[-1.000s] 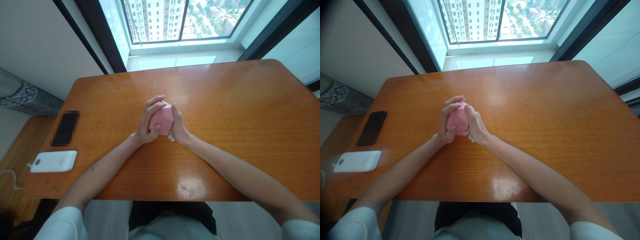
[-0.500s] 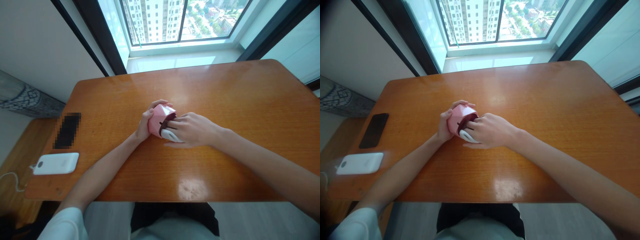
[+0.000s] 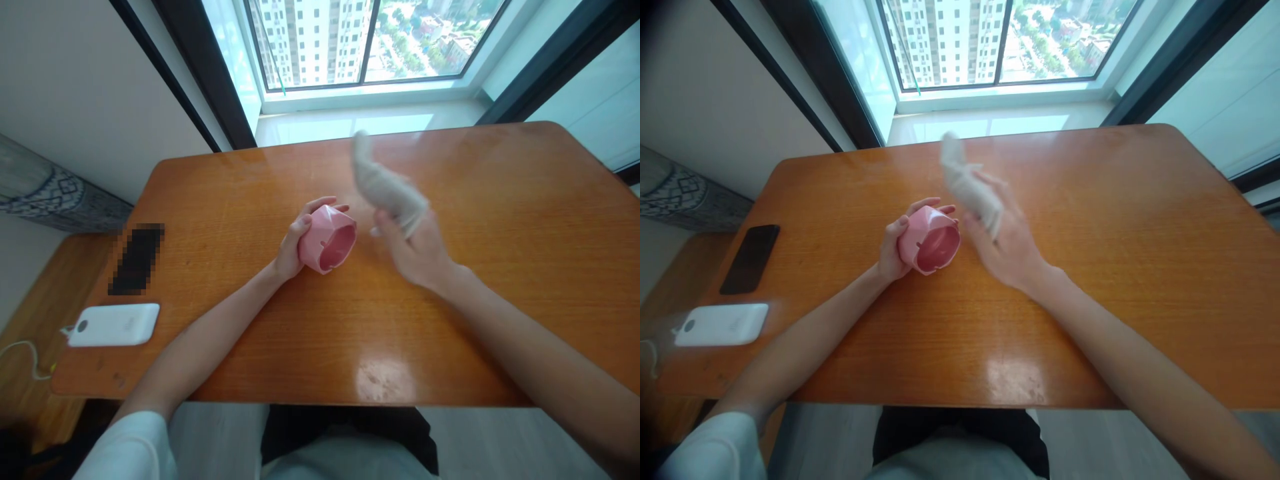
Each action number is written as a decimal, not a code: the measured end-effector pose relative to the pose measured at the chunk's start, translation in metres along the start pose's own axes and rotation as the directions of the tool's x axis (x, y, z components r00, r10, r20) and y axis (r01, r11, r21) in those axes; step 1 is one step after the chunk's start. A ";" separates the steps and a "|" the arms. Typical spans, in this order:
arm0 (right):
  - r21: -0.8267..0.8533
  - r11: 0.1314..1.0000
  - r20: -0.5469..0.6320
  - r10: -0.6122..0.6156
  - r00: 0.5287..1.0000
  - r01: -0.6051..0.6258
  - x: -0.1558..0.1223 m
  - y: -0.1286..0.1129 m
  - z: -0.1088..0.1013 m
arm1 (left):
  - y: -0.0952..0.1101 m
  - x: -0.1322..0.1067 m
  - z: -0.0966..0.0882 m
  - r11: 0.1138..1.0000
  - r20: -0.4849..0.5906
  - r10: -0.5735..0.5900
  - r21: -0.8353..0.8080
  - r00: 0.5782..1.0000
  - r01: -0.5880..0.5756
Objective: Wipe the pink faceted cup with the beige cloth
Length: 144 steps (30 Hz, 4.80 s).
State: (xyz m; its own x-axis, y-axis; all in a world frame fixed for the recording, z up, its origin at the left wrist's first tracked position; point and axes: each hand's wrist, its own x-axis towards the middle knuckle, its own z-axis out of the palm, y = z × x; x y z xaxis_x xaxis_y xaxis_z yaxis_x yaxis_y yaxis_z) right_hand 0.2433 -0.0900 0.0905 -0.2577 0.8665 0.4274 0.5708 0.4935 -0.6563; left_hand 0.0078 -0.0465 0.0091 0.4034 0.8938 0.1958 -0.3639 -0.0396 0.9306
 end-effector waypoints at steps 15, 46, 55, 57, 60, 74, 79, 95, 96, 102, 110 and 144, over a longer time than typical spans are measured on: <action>0.003 0.945 0.018 -0.326 0.945 0.326 0.010 0.015 0.053 | -0.012 0.002 -0.006 0.989 -0.061 0.087 0.125 0.994 -0.079; -0.051 0.941 -0.210 -0.337 0.918 0.334 -0.005 0.024 0.073 | -0.008 -0.003 -0.020 0.636 0.034 0.361 0.722 0.932 -0.273; -0.006 0.981 -0.243 -0.187 0.952 0.191 -0.007 0.025 0.079 | -0.005 -0.003 -0.017 0.592 0.049 0.377 0.755 0.925 -0.281; -0.070 0.962 -0.188 -0.273 0.943 0.265 -0.009 0.024 0.079 | -0.008 -0.003 -0.020 0.601 0.042 0.373 0.750 0.927 -0.276; 0.013 0.980 -0.227 -0.191 0.955 0.199 -0.007 0.025 0.080 | -0.008 -0.003 -0.018 0.572 0.043 0.388 0.772 0.921 -0.277; 0.131 0.982 -0.338 -0.084 0.937 0.136 -0.001 0.036 0.086 | 0.000 -0.005 -0.011 0.409 0.059 0.407 0.881 0.911 -0.240; -0.036 0.952 -0.274 -0.302 0.913 0.304 -0.005 0.030 0.083 | -0.003 -0.006 -0.014 0.416 0.051 0.404 0.879 0.913 -0.233; -0.116 0.936 -0.237 -0.352 0.906 0.333 -0.003 0.032 0.084 | -0.004 -0.005 -0.014 0.391 0.053 0.418 0.891 0.907 -0.232; -0.093 0.959 -0.279 -0.282 0.918 0.266 -0.003 0.035 0.084 | -0.003 -0.005 -0.012 0.389 0.059 0.427 0.889 0.902 -0.242; -0.167 0.938 -0.198 -0.333 0.922 0.303 -0.007 0.030 0.081 | -0.002 -0.006 -0.013 0.408 0.073 0.418 0.876 0.905 -0.259; -0.012 0.995 -0.281 -0.098 0.955 0.098 -0.002 0.037 0.084 | 0.000 -0.006 -0.009 0.400 0.045 0.407 0.889 0.912 -0.222; -0.177 0.915 -0.206 -0.395 0.895 0.363 -0.001 0.031 0.084 | -0.007 -0.004 -0.017 0.393 0.042 0.411 0.893 0.911 -0.218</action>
State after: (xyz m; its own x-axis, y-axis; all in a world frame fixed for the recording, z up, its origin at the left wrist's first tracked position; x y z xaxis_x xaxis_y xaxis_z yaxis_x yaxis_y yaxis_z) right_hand 0.1957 -0.0693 0.0169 -0.2952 0.5655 0.7702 0.5667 0.7526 -0.3354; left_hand -0.0057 -0.0418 -0.0036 0.2530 0.7793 0.5733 0.5187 -0.6095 0.5996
